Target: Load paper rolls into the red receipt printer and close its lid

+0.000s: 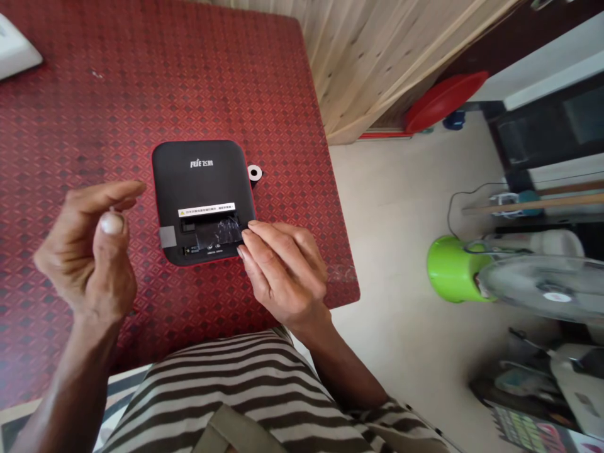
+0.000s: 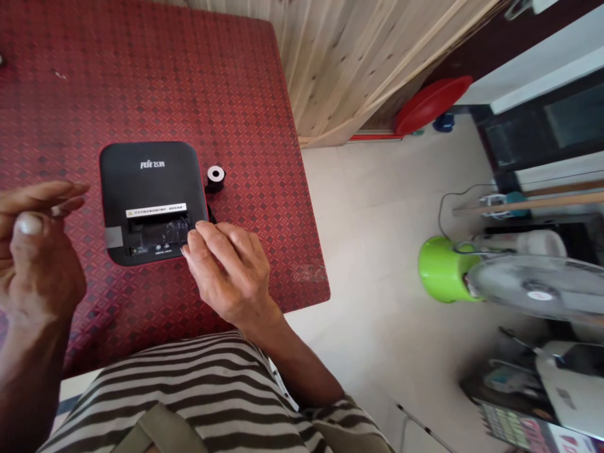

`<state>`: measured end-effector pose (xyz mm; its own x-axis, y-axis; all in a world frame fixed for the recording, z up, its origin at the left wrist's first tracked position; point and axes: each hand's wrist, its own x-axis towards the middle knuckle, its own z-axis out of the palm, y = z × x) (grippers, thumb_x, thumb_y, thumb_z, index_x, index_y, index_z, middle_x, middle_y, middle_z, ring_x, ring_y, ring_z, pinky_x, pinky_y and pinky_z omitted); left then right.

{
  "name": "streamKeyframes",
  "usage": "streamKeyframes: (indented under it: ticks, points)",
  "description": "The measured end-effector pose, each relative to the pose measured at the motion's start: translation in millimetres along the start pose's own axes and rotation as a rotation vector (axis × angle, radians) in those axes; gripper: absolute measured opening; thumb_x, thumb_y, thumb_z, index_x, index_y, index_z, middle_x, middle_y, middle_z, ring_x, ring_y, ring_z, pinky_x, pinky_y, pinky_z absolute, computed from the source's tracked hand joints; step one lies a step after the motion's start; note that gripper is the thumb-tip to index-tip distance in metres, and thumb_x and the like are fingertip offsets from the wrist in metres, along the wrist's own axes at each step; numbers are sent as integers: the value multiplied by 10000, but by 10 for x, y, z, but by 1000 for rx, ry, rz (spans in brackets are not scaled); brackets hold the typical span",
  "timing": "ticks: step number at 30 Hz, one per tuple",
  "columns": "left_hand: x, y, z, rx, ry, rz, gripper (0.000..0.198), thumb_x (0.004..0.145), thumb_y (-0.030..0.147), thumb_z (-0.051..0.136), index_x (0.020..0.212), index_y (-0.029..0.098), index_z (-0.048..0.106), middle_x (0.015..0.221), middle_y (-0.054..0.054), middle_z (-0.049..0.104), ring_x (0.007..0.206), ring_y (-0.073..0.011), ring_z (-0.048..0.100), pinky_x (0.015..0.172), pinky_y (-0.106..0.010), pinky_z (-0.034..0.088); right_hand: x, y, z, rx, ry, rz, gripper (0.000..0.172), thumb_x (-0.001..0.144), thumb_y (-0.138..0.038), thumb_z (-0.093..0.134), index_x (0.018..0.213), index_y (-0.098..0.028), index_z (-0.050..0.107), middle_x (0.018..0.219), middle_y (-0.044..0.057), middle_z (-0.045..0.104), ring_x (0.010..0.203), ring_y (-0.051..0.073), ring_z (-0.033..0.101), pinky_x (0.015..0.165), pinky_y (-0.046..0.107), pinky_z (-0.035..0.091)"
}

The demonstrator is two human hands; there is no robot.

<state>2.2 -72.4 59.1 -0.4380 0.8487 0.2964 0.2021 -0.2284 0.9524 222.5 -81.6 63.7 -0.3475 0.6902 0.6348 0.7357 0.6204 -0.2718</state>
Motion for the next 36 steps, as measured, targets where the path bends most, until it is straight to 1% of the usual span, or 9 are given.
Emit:
streamKeyframes:
  ticks: [1, 3, 4, 6, 8, 18, 24, 30, 36]
  points:
    - [10, -17, -7, -6, 37, -9, 273, 832, 420, 765, 1066, 284, 797, 1034, -43, 727, 979, -235, 680, 1003, -483, 516, 1, -1, -2, 20, 18, 23, 225, 887, -109, 736, 1109, -124, 704, 1075, 114, 794, 954, 228, 726, 846, 383, 621]
    - [24, -72, -33, -21, -42, -75, 331, 775, 282, 814, 1103, 286, 769, 1046, -27, 710, 955, -185, 665, 944, -385, 520, 0, 2, -5, 59, 29, 52, 250, 867, -80, 746, 1113, -94, 709, 1077, 137, 787, 973, 240, 726, 864, 391, 626]
    - [23, -99, -46, -69, -90, -161, 363, 749, 238, 823, 1105, 280, 762, 1055, -23, 703, 967, -166, 659, 934, -343, 515, -2, 5, -4, 74, 25, 59, 262, 866, -73, 744, 1125, -88, 707, 1084, 143, 782, 989, 244, 725, 874, 396, 627]
    - [-3, -136, -59, -172, -166, -337, 389, 727, 205, 818, 1104, 268, 750, 1073, -23, 697, 995, -152, 651, 909, -293, 511, -11, 12, 2, 89, 14, 60, 278, 870, -72, 736, 1145, -97, 701, 1100, 143, 773, 1012, 245, 722, 888, 402, 630]
    - [-50, -146, -49, -208, -181, -415, 392, 733, 197, 803, 1114, 263, 740, 1091, -32, 705, 1008, -160, 650, 882, -285, 511, -23, 18, 12, 97, 13, 61, 277, 883, -77, 723, 1155, -124, 695, 1103, 132, 769, 1017, 238, 723, 895, 399, 634]
    - [-128, -123, 31, -183, -152, -380, 446, 723, 143, 747, 1150, 270, 739, 1136, -25, 713, 1047, -168, 642, 889, -278, 491, -112, 26, 32, 113, 9, 119, 229, 929, -95, 674, 1146, -164, 682, 1102, 116, 770, 963, 203, 729, 832, 373, 647]
    - [-161, -161, 66, -152, -109, -354, 478, 720, 158, 723, 1185, 269, 724, 1168, -28, 692, 1127, -194, 612, 993, -313, 470, -122, 31, 42, 121, 20, 117, 232, 903, -67, 700, 1129, -120, 699, 1095, 144, 772, 942, 205, 740, 828, 353, 639]
    - [-191, -126, 159, -191, -108, -361, 481, 737, 127, 660, 1199, 260, 693, 1151, -34, 691, 1033, -180, 633, 895, -305, 494, -122, 35, 47, 112, 31, 136, 239, 924, -94, 684, 1150, -175, 695, 1107, 110, 779, 955, 198, 754, 830, 354, 644]
    - [-206, -92, 238, -202, -50, -397, 455, 725, 103, 642, 1144, 274, 684, 1169, -28, 700, 1067, -186, 651, 895, -314, 505, -129, 13, 54, 118, 23, 158, 249, 935, -98, 669, 1165, -190, 687, 1115, 105, 778, 959, 198, 756, 831, 362, 653]
